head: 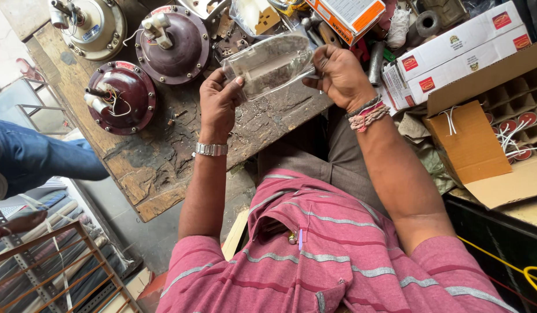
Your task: The person uses a screwdriver to tighten a screw on a circular electrical component. They then apply glue to the component and place it into a cardboard box. Finally, they open a new package containing a metal part and inspect it.
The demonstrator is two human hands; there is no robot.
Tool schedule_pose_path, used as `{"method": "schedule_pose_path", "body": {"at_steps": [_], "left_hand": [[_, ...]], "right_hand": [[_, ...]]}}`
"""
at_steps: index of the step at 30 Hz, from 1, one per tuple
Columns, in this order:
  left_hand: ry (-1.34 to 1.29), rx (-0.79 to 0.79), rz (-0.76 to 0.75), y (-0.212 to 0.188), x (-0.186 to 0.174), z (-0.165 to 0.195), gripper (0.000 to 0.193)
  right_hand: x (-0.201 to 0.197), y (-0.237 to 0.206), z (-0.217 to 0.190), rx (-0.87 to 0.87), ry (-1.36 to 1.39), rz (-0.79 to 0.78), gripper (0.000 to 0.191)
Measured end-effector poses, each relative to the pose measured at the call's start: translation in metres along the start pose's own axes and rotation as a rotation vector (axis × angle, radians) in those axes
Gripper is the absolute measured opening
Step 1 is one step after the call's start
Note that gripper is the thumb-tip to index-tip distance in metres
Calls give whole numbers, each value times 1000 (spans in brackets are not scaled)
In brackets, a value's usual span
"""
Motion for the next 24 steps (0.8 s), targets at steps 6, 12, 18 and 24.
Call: {"method": "schedule_pose_path", "body": {"at_steps": [6, 12, 18, 24], "left_hand": [[9, 53, -13, -2, -1, 3, 28], [-17, 205, -111, -4, 14, 14, 21], [265, 531, -129, -16, 21, 37, 27], [-53, 154, -9, -8, -2, 5, 27]], "right_hand": [[11, -5, -13, -141, -460, 4, 27], [12, -4, -17, -247, -209, 97, 34], [0, -6, -6, -123, 170, 41, 32], [-4, -10, -15, -227, 9, 56, 33]]}}
Point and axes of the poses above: each hand's wrist, its own y-axis towards the middle knuckle, its own x-axis out of the palm, z = x × y, the point moved 10 cm from there along y, towards the middle knuckle, and after that the axes turned 7 degrees about y, right-handed, at the moved point
